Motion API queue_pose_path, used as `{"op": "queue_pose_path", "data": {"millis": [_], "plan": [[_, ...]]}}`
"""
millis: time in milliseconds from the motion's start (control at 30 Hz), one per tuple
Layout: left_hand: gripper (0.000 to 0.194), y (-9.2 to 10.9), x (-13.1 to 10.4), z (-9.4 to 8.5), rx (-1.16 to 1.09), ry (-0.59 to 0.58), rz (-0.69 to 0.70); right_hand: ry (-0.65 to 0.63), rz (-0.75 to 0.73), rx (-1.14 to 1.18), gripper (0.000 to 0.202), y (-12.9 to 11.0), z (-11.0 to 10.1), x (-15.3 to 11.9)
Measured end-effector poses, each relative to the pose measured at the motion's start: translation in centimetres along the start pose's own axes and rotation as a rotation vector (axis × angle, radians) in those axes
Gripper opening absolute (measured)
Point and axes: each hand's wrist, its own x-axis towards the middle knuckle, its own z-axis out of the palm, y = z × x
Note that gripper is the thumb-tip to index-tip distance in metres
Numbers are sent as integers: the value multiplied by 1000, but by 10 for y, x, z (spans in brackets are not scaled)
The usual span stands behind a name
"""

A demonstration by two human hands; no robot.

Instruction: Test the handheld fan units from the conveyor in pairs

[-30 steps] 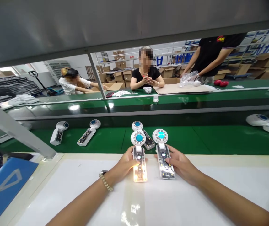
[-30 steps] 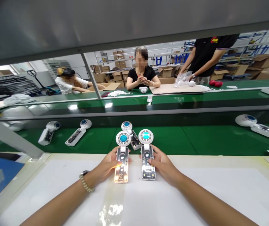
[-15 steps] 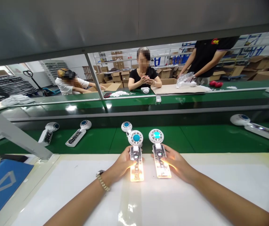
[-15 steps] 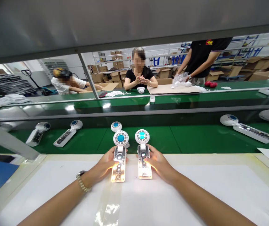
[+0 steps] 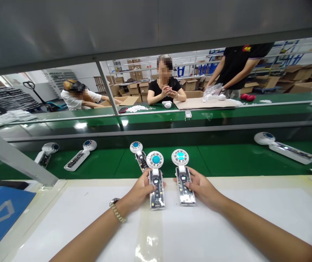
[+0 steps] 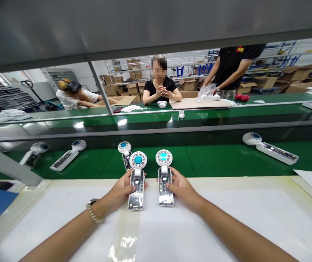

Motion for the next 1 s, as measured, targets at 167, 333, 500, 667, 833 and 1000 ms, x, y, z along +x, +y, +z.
{"op": "queue_pose_path", "data": {"millis": [167, 333, 500, 667, 833, 1000], "plan": [[55, -2, 0, -3, -18, -34, -2, -33, -3, 19, 63, -2, 1, -1], [61, -3, 1, -3, -14, -23, -1, -32, -5, 23, 69, -3, 2, -1], [61, -3, 1, -2, -17, -30, 9, 29, 7, 0, 71, -1, 2, 0], [62, -1, 0, -1, -31, -21, -6, 18, -19, -3, 68, 2, 0, 1], [63, 0, 0, -1, -30, -12, -13, 16, -14, -13, 67, 1, 0, 1], [65, 0, -1, 1, -14, -9, -4, -8, -11, -3, 70, 0, 0, 1]]}}
